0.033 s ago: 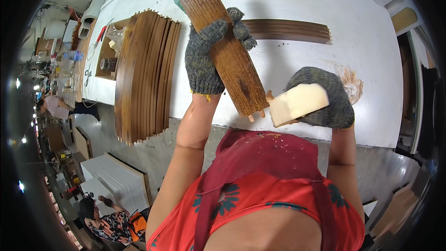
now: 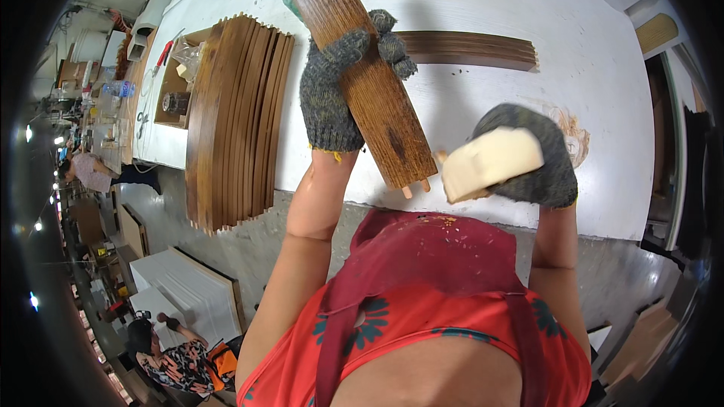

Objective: The person applies a liquid stain to narrow wood planks using a sponge, picking up one plank at a time from a stack, wiping all sides and ends, and then placing the finished planks onto a separate pile on the workbench.

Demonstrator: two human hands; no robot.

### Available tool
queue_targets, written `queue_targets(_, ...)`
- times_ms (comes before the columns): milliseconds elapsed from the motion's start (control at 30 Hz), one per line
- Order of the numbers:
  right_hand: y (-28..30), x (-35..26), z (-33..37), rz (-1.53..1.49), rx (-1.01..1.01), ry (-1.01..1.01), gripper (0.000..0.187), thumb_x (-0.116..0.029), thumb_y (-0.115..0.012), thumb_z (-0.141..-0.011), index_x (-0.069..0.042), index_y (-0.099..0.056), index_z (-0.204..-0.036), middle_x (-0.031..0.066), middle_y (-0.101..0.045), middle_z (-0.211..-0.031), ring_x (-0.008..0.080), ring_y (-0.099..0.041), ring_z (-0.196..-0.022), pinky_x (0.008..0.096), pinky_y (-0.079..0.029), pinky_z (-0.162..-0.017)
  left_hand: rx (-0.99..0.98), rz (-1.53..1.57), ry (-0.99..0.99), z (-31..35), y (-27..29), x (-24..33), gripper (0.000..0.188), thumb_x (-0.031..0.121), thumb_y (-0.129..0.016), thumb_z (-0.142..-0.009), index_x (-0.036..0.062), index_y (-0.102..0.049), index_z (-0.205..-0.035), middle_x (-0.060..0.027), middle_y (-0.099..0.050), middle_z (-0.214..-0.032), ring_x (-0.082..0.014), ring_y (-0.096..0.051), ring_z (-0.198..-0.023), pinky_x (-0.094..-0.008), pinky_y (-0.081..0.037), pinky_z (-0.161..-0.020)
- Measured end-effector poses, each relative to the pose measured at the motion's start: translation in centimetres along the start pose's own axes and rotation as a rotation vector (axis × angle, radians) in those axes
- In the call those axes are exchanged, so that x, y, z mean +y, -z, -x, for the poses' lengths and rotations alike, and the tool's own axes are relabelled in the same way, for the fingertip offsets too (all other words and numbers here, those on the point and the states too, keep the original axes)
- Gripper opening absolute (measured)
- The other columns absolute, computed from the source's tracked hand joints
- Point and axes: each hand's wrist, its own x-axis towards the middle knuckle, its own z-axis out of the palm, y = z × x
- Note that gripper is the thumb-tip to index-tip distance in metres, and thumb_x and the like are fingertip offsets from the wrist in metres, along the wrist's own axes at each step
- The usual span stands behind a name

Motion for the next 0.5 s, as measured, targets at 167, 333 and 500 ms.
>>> queue_targets(167, -1.1, -1.7, -2.6, -0.169, 0.387, 0.063, 0.062, -0.015, -0.082, -0.058, -0.001, -0.053, -0.111, 0.0104, -0.061, -0.105, 0.0186, -0.058, -0.097, 0.0319, -0.045, -0.087, 0.032, 0.0, 0.053, 0.3, -0.5, -0.7, 0.029, 0.008, -0.056, -0.079, -0.005, -0.049, -0.103, -0.0143, -0.056, -0.089, -0.0233, -0.057, -0.075, -0.0366, -0.051, -0.064)
queue_targets(333, -1.6, -1.5, -2.5, -0.018, 0.213, 0.001, 0.053, -0.015, -0.08, -0.06, -0.005, -0.056, -0.105, 0.009, -0.062, -0.101, 0.021, -0.06, -0.093, 0.0321, -0.047, -0.084, 0.031, -0.05, 0.014, -0.1, -0.1, -0.6, 0.031, 0.01, -0.06, -0.077, -0.0044, -0.05, -0.103, -0.0154, -0.056, -0.09, -0.0227, -0.058, -0.075, -0.0371, -0.052, -0.063)
queue_targets(500, -0.9, -1.4, -0.4, 0.205, -0.04, 0.028, 0.045, -0.019, -0.079, -0.061, -0.005, -0.06, -0.1, 0.0098, -0.062, -0.097, 0.0247, -0.062, -0.085, 0.0326, -0.048, -0.078, 0.011, -0.008, 0.019, -0.1, 0.5, -1.0, 0.034, 0.009, -0.059, -0.078, -0.0028, -0.047, -0.107, -0.0156, -0.055, -0.092, -0.0228, -0.058, -0.076, -0.0371, -0.052, -0.063)
